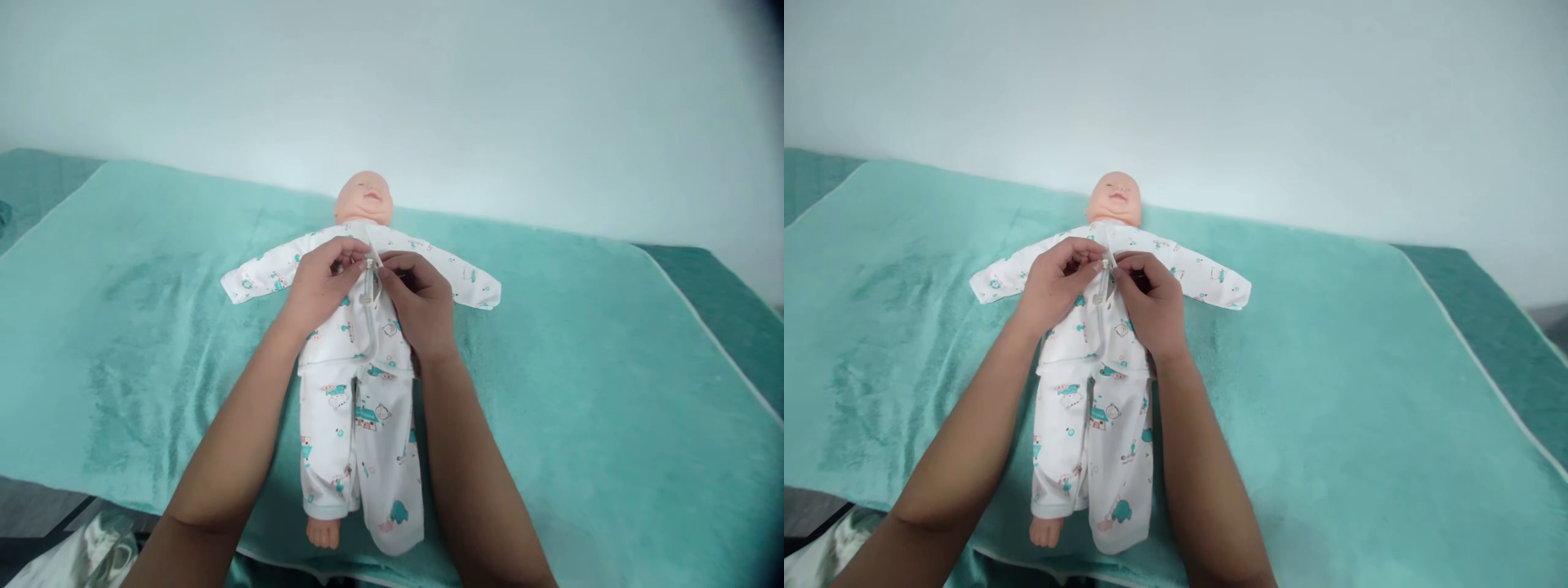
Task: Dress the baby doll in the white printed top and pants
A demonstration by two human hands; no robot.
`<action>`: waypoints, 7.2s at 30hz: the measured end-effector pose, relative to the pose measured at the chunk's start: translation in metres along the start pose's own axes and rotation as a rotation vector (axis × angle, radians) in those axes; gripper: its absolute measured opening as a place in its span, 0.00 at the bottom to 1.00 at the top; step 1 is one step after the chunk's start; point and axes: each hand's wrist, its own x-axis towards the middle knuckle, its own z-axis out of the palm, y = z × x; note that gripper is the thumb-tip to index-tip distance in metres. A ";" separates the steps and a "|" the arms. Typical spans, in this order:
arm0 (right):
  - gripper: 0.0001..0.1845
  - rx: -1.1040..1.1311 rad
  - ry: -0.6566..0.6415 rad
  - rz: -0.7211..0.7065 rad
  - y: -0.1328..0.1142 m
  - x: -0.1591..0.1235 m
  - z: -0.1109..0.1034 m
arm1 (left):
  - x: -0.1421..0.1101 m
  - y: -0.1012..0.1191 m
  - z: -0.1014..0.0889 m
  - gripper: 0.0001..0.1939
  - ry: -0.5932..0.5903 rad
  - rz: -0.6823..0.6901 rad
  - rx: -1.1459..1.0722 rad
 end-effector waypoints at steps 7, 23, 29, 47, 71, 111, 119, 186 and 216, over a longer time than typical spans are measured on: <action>0.04 0.025 0.001 -0.013 -0.001 -0.001 0.001 | 0.002 -0.005 0.000 0.05 0.004 -0.020 -0.080; 0.03 -0.018 -0.005 -0.035 -0.002 -0.001 0.000 | 0.000 0.003 -0.005 0.07 -0.053 -0.036 -0.022; 0.03 -0.027 -0.011 -0.029 -0.001 0.000 -0.001 | 0.001 -0.002 -0.004 0.07 -0.005 0.031 0.054; 0.06 -0.031 -0.030 -0.047 -0.003 0.000 -0.003 | 0.000 -0.006 -0.004 0.06 0.017 0.157 0.059; 0.14 -0.108 -0.120 -0.058 0.001 0.000 -0.004 | -0.003 0.017 0.008 0.09 0.090 -0.012 0.187; 0.03 -0.180 -0.010 0.031 -0.004 0.001 -0.001 | -0.005 0.018 -0.007 0.10 -0.076 -0.244 -0.111; 0.04 -0.182 -0.037 -0.057 -0.005 0.000 -0.001 | -0.004 0.014 -0.002 0.05 -0.028 -0.180 -0.042; 0.14 0.020 -0.413 0.391 -0.044 -0.015 -0.025 | -0.010 0.028 -0.035 0.09 -0.488 -0.158 0.030; 0.10 0.005 -0.488 0.506 -0.044 -0.012 -0.030 | -0.009 0.018 -0.033 0.09 -0.440 -0.235 -0.098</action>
